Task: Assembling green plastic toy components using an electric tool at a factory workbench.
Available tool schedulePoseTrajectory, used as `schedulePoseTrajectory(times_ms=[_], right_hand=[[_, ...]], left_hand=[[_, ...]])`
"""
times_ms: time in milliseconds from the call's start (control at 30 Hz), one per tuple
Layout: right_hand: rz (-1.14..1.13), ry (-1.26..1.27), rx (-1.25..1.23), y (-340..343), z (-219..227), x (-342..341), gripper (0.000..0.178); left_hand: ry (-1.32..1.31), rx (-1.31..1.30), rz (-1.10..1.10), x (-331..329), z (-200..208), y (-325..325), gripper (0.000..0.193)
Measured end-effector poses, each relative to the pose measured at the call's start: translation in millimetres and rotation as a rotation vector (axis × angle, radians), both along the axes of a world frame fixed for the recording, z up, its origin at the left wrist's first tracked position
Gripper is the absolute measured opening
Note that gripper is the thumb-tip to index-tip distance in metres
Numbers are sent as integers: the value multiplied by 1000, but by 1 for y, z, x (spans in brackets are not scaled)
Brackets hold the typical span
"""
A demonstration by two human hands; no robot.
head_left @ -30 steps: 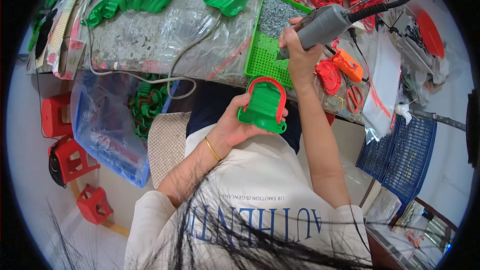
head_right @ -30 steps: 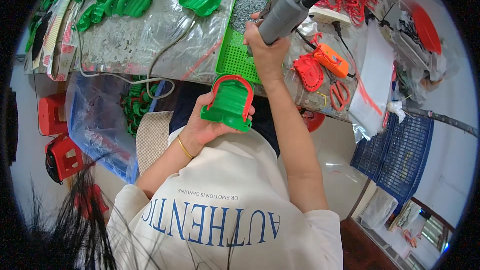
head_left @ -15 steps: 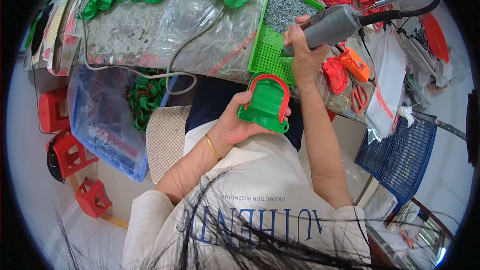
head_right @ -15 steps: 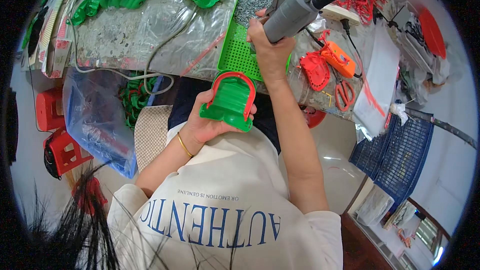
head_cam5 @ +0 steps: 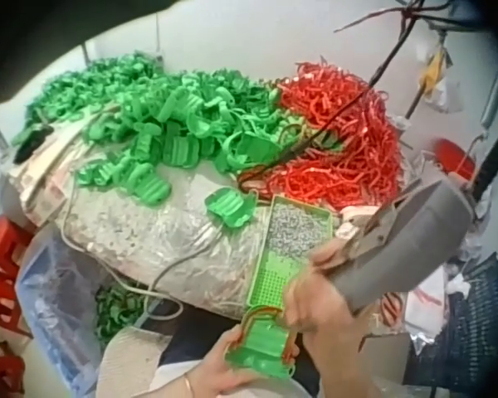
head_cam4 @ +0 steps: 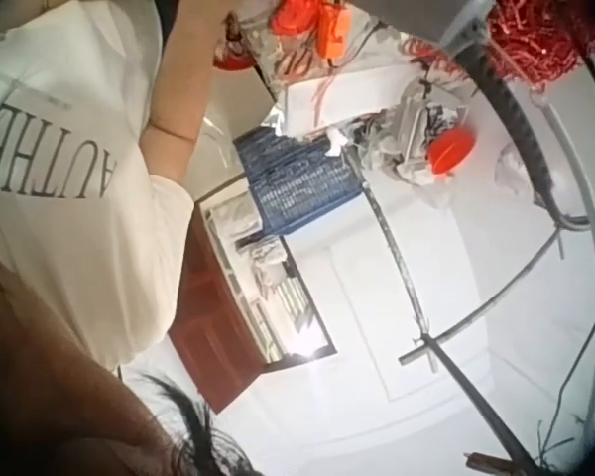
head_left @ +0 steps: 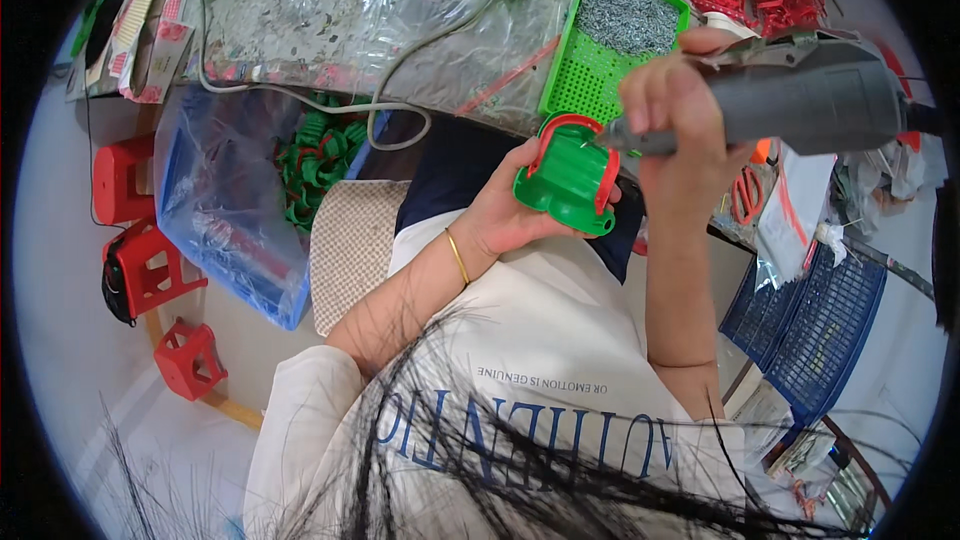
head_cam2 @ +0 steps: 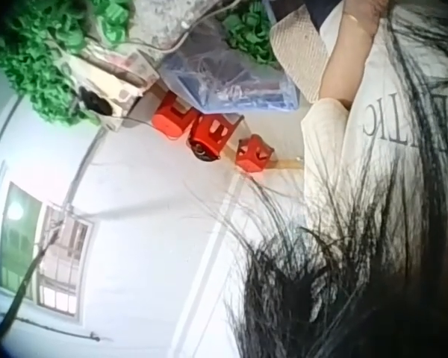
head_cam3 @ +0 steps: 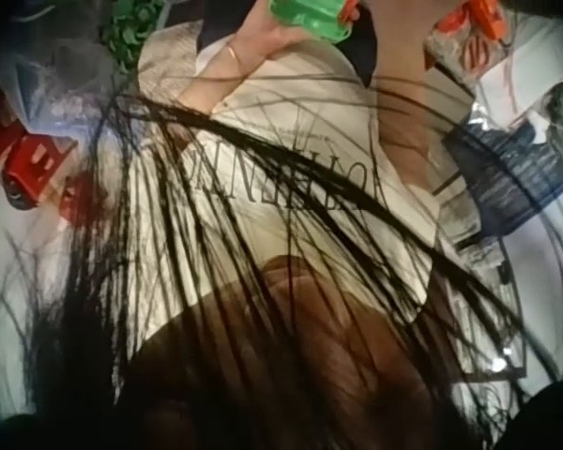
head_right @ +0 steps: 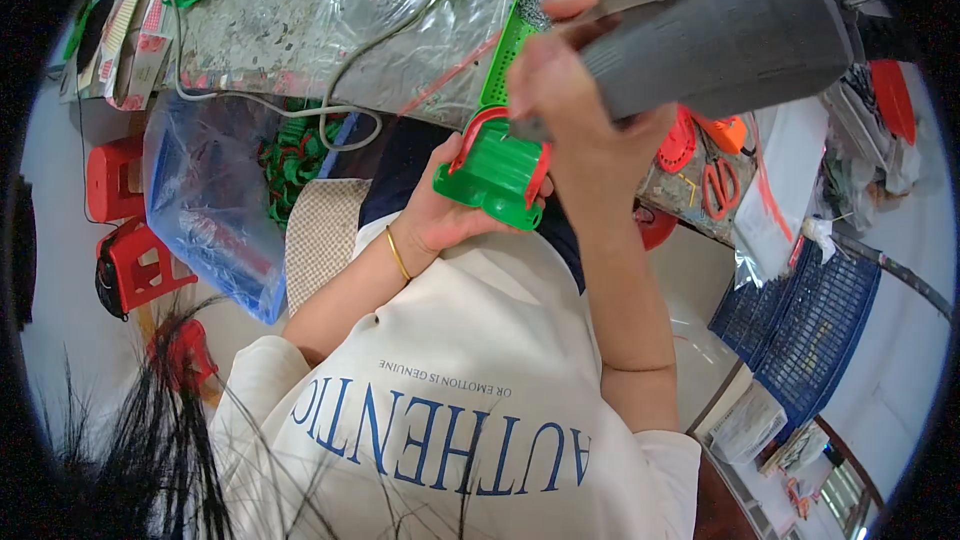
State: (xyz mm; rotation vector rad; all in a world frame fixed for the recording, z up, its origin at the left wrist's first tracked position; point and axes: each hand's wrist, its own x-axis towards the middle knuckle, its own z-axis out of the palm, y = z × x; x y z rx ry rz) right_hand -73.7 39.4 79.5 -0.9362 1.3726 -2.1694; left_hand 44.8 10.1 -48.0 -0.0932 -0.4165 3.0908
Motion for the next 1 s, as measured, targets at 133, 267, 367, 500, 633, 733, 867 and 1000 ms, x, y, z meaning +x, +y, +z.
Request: schedulePoseTrajectory(times_ms=[133,267,367,500,633,733,867,1000], right_hand=[[97,0,57,3,-2,22,27],[150,-101,-35,3,-13,25,24],[145,-96,-36,2,-16,26,24],[152,-101,-50,2,-19,26,24],[92,-31,69,3,-14,31,26],[113,-23,71,6,-16,31,25],[121,20,81,8,-20,33,25],[115,-28,44,6,-12,35,26]], left_hand=[[-118,-94,68,8,3,1,57],[-73,-70,27,5,0,1,56],[-78,-82,30,7,-1,2,56],[-67,-86,42,8,1,3,56],[-84,-120,18,10,-1,4,56],[-120,-178,38,12,2,3,55],[-117,-243,45,13,0,3,55],[-137,-288,48,12,-1,0,55]])
